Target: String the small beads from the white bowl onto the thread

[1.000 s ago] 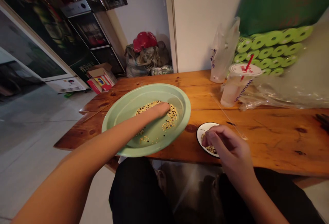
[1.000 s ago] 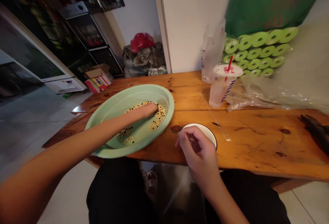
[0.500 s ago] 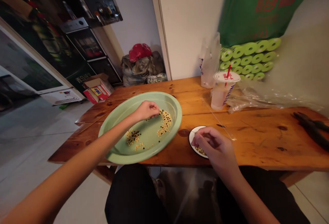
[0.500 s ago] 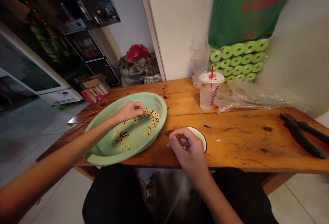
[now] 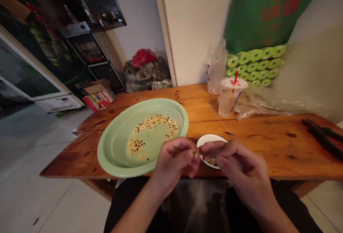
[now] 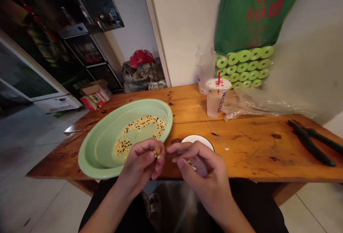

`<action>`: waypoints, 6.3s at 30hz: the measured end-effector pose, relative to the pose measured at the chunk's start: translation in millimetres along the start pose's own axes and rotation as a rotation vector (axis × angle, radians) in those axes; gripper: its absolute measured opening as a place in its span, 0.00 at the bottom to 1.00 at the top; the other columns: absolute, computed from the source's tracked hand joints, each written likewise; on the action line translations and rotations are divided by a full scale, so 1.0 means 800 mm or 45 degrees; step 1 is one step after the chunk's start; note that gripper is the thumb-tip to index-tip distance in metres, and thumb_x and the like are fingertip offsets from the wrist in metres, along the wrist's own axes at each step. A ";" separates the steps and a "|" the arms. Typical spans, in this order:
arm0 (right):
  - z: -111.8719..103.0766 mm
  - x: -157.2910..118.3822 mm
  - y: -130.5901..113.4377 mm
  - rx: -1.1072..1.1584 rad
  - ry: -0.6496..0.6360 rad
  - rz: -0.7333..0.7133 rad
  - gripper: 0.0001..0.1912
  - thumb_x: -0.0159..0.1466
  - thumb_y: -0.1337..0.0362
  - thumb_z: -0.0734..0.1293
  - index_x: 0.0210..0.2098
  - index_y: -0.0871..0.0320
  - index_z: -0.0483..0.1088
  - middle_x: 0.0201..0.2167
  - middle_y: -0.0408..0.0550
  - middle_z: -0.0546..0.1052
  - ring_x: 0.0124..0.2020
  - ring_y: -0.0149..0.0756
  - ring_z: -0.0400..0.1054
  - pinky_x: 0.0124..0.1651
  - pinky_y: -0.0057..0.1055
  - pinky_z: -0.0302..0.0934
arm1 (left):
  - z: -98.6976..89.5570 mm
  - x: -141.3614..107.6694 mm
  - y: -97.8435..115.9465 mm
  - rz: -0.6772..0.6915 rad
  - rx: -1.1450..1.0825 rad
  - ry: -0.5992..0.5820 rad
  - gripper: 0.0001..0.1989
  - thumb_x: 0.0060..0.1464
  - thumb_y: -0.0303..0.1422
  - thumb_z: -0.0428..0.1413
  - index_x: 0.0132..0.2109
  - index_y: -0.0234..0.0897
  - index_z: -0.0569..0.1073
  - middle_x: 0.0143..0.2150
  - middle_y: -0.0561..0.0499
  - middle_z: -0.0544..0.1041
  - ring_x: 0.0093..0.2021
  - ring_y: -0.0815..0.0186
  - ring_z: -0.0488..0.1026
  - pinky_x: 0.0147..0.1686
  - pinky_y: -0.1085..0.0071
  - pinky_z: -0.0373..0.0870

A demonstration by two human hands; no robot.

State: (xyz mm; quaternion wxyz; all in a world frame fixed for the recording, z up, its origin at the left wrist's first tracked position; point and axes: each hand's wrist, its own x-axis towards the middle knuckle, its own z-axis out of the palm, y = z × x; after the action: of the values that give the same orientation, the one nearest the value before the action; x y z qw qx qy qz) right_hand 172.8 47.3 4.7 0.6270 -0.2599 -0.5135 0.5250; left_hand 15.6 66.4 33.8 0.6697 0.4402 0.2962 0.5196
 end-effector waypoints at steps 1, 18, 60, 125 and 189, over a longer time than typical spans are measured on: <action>0.001 -0.002 0.001 -0.005 -0.005 0.011 0.07 0.65 0.70 0.68 0.31 0.53 0.72 0.41 0.44 0.82 0.43 0.34 0.77 0.46 0.28 0.73 | -0.003 -0.002 -0.003 -0.004 -0.040 0.002 0.15 0.44 0.38 0.67 0.25 0.33 0.73 0.21 0.56 0.71 0.16 0.78 0.63 0.13 0.83 0.62; 0.026 -0.020 0.012 -0.275 0.127 -0.058 0.07 0.63 0.71 0.67 0.31 0.52 0.69 0.42 0.48 0.82 0.45 0.42 0.78 0.48 0.38 0.75 | -0.025 -0.021 -0.024 0.144 -0.170 0.086 0.04 0.51 0.32 0.66 0.31 0.38 0.80 0.26 0.55 0.76 0.21 0.77 0.71 0.18 0.86 0.69; 0.030 0.003 0.018 -0.243 -0.197 0.214 0.16 0.66 0.69 0.65 0.50 0.44 0.69 0.32 0.41 0.82 0.29 0.30 0.78 0.34 0.21 0.74 | -0.040 -0.020 -0.012 0.957 1.363 0.045 0.09 0.54 0.20 0.59 0.40 0.37 0.73 0.30 0.53 0.79 0.32 0.72 0.76 0.36 0.78 0.75; -0.013 0.042 0.030 0.115 0.374 0.605 0.05 0.56 0.65 0.70 0.27 0.58 0.80 0.32 0.47 0.76 0.38 0.35 0.68 0.42 0.29 0.61 | -0.017 -0.020 -0.042 0.272 0.741 0.177 0.02 0.50 0.24 0.58 0.31 0.33 0.74 0.26 0.52 0.76 0.24 0.72 0.74 0.24 0.79 0.74; 0.011 0.003 0.006 -1.118 -0.214 -0.229 0.19 0.65 0.74 0.63 0.52 0.49 0.64 0.31 0.41 0.79 0.37 0.39 0.75 0.44 0.39 0.63 | -0.026 -0.028 -0.039 0.726 1.212 0.143 0.08 0.58 0.19 0.55 0.41 0.34 0.73 0.37 0.49 0.79 0.38 0.70 0.78 0.41 0.77 0.77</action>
State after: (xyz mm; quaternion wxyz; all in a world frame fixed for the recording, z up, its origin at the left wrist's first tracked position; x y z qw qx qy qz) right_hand 162.7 48.9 4.1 0.4568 -0.4120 -0.7570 0.2204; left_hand 5.1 48.3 -4.3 0.2132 0.7283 0.4027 0.5118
